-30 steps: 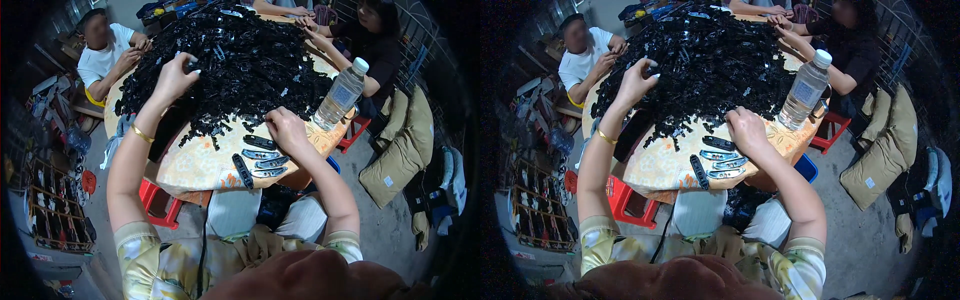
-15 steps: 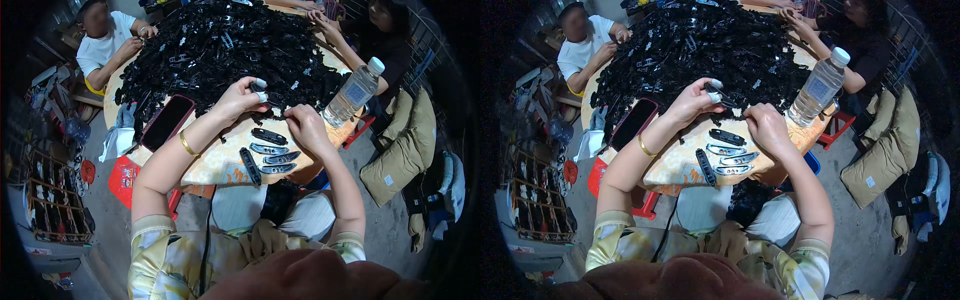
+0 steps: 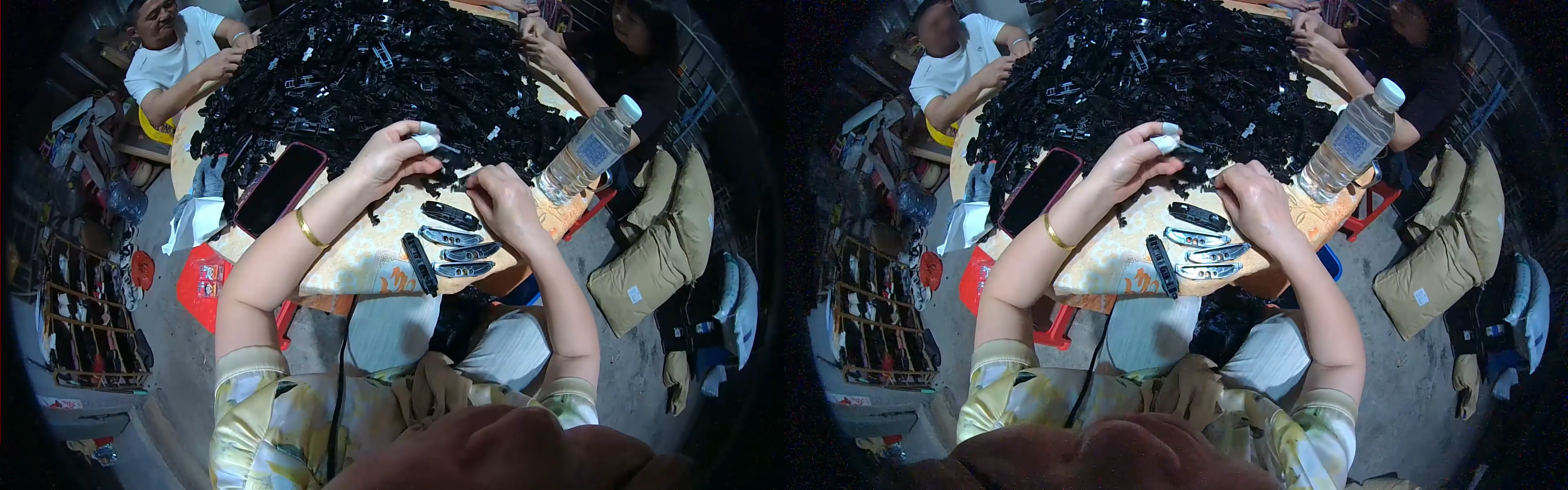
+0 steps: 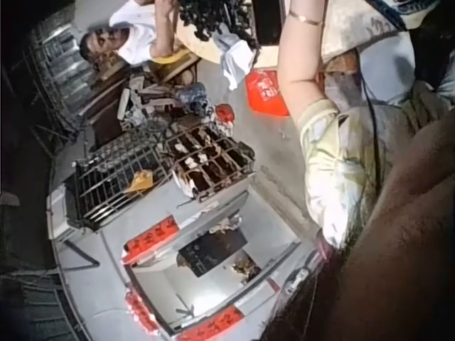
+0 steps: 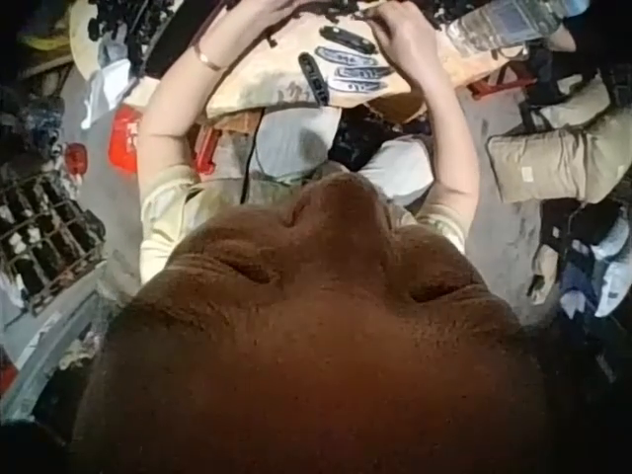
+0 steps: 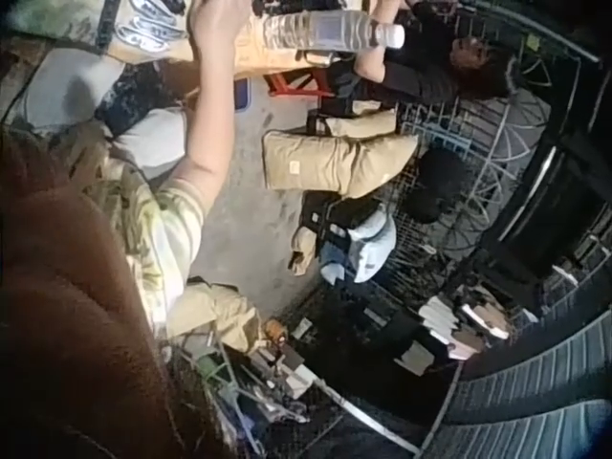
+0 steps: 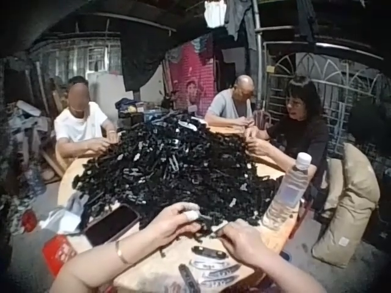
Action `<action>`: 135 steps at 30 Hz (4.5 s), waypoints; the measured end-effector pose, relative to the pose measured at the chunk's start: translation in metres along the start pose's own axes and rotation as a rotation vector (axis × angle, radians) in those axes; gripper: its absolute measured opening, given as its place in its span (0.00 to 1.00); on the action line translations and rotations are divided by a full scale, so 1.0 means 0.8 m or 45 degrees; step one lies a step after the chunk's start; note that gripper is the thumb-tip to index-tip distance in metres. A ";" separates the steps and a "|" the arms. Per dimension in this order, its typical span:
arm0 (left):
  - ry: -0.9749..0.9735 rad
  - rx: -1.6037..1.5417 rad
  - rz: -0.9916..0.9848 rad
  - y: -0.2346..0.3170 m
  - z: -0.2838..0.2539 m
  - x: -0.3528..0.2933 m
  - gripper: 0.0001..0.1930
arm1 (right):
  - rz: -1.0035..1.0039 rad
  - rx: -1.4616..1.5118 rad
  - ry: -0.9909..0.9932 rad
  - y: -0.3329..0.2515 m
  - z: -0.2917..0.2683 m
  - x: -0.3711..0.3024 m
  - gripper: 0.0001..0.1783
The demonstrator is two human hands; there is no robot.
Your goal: Assembling and sorting small black plastic components at a workshop table.
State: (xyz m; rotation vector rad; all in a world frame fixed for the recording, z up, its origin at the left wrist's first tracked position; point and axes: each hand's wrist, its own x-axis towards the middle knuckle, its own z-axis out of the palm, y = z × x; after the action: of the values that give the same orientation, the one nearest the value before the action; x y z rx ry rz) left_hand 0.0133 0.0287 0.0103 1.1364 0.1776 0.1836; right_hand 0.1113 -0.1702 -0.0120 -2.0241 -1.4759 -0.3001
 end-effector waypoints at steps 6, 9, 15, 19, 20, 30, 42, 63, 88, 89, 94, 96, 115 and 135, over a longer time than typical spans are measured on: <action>-0.068 0.085 -0.069 0.002 0.006 -0.006 0.19 | -0.104 0.108 0.084 0.007 -0.008 -0.002 0.07; -0.080 0.155 -0.097 0.003 0.014 -0.009 0.19 | 0.209 0.513 0.237 0.007 -0.023 -0.003 0.09; -0.168 0.318 0.006 -0.009 0.033 -0.019 0.15 | -0.116 0.341 0.495 -0.020 -0.021 0.004 0.07; -0.207 0.386 0.089 -0.014 0.040 -0.022 0.16 | -0.119 0.342 0.551 -0.019 -0.010 0.004 0.07; -0.206 0.387 0.089 -0.015 0.041 -0.022 0.16 | -0.120 0.344 0.551 -0.020 -0.010 0.004 0.07; -0.150 0.195 0.148 -0.024 0.035 -0.021 0.17 | -0.061 0.352 0.586 -0.029 0.000 0.000 0.06; -0.392 -0.162 -0.158 -0.010 0.028 -0.025 0.15 | -0.331 0.158 0.531 -0.029 -0.034 0.004 0.08; -0.472 0.312 -0.298 0.010 0.023 -0.035 0.16 | -0.632 -0.134 0.341 -0.031 -0.028 0.000 0.14; 0.581 2.535 0.655 0.091 -0.120 -0.056 0.20 | 0.012 0.430 -0.547 -0.002 -0.031 -0.006 0.12; 0.498 2.506 0.523 0.096 -0.140 -0.056 0.19 | 0.010 0.445 -0.564 -0.003 -0.031 -0.004 0.13; 0.447 2.426 0.433 0.097 -0.138 -0.054 0.14 | -0.001 -0.152 0.087 0.004 -0.011 0.007 0.11; 0.490 2.305 0.463 0.098 -0.118 -0.060 0.14 | -0.065 -0.209 0.096 0.014 0.002 0.004 0.09; -0.103 0.649 0.110 -0.008 0.014 -0.011 0.13 | -0.156 -0.239 0.114 0.012 -0.001 -0.001 0.06; -0.171 0.420 -0.021 -0.014 0.024 -0.033 0.14 | -0.454 -0.087 0.381 -0.029 -0.017 0.000 0.13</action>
State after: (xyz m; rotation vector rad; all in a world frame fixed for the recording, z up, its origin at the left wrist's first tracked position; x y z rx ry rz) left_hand -0.0076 0.0012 0.0092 1.4701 0.0993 0.0636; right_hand 0.0919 -0.1740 0.0066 -1.6675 -1.6399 -0.7732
